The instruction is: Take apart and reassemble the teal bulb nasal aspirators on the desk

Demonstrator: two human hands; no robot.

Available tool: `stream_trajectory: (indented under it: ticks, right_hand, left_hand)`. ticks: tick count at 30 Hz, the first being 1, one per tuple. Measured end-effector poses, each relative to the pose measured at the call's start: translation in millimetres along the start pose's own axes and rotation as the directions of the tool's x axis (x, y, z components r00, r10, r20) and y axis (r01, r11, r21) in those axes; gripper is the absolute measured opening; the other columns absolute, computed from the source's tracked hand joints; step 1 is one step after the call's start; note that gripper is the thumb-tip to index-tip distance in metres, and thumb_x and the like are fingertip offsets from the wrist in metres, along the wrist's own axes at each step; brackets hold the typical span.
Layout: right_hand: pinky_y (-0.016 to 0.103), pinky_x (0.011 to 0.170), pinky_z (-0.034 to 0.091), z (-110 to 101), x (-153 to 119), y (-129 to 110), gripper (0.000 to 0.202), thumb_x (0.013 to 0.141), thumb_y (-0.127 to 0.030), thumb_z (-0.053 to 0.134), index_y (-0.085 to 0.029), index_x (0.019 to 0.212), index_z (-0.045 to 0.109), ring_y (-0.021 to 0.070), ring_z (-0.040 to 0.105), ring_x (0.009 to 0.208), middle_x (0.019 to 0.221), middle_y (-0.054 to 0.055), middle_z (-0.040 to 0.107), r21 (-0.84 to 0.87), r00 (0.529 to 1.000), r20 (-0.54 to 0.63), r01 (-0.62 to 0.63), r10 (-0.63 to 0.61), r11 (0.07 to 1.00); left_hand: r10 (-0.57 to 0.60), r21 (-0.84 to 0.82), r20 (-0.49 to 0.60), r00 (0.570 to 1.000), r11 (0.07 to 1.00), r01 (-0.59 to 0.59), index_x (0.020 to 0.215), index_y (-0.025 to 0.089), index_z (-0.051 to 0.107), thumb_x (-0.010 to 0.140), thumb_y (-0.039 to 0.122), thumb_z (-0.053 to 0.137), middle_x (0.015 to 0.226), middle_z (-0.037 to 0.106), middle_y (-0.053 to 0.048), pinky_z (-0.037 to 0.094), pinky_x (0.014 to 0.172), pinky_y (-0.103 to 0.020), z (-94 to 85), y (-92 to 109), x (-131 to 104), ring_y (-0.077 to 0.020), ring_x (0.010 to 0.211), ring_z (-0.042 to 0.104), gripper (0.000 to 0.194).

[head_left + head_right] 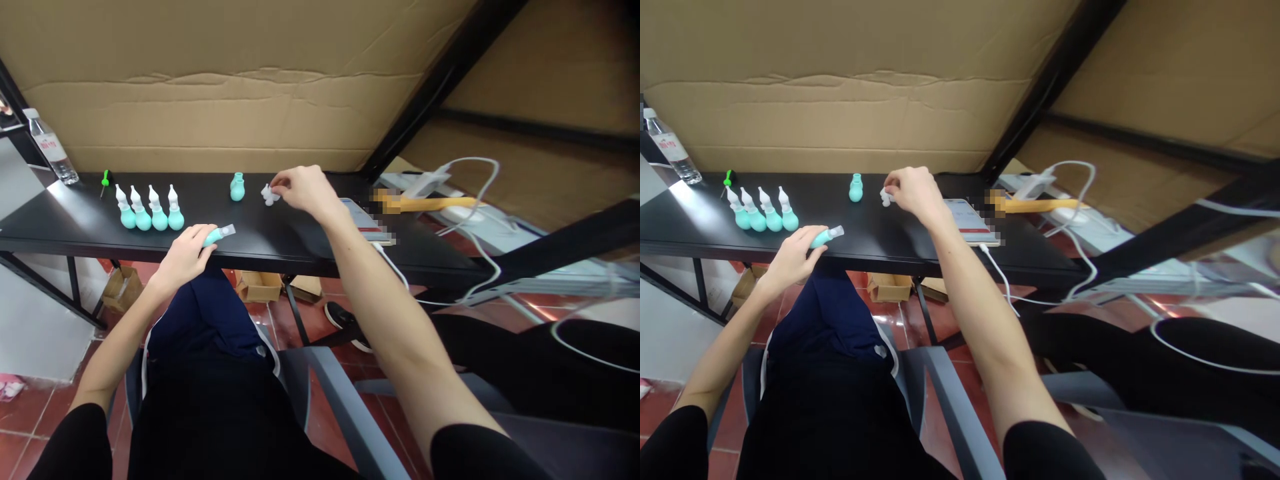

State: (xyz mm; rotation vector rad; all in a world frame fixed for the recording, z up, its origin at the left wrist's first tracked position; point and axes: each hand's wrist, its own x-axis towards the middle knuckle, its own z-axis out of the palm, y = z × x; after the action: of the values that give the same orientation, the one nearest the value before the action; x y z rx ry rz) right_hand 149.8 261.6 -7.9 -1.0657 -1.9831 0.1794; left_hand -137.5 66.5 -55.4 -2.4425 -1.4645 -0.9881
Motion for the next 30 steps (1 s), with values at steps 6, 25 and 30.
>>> stream_trajectory:
  ticks: [6,25,30]
  right_hand:
    - [0.049,0.092,0.060,17,5,12,0.022,0.079,-0.007,0.084,-0.022,0.065,0.075,0.0290,0.077,0.080,0.063,0.004,0.071,-0.098,0.992,0.100,-0.068,0.078,0.993]
    - [0.038,0.078,0.066,7,-89,-94,0.035,0.073,-0.053,0.098,-0.024,0.083,0.081,0.0235,0.078,0.079,0.085,0.004,0.083,0.646,0.986,0.165,-0.135,0.035,0.752]
    - [0.037,0.075,0.066,10,-92,-100,0.028,0.077,-0.045,0.096,-0.024,0.084,0.079,0.0224,0.078,0.076,0.081,0.004,0.082,0.670,0.986,0.156,-0.154,0.065,0.727]
  left_hand:
    - [-0.009,-0.012,-0.003,1.000,1.000,0.009,0.146,0.014,0.068,0.110,0.019,0.062,0.142,0.077,-0.016,0.061,0.117,-0.045,0.2,0,0,-0.0290,0.134,0.073,0.037]
    - [-0.008,-0.036,0.014,1.000,0.999,0.009,0.146,0.013,0.068,0.109,0.018,0.064,0.142,0.077,-0.016,0.060,0.117,-0.043,-0.9,1,1,-0.0286,0.135,0.072,0.037]
    - [-0.015,-0.030,0.019,1.000,0.999,0.015,0.145,0.013,0.068,0.109,0.018,0.063,0.141,0.077,-0.016,0.059,0.118,-0.044,-1.3,2,1,-0.0291,0.134,0.072,0.036]
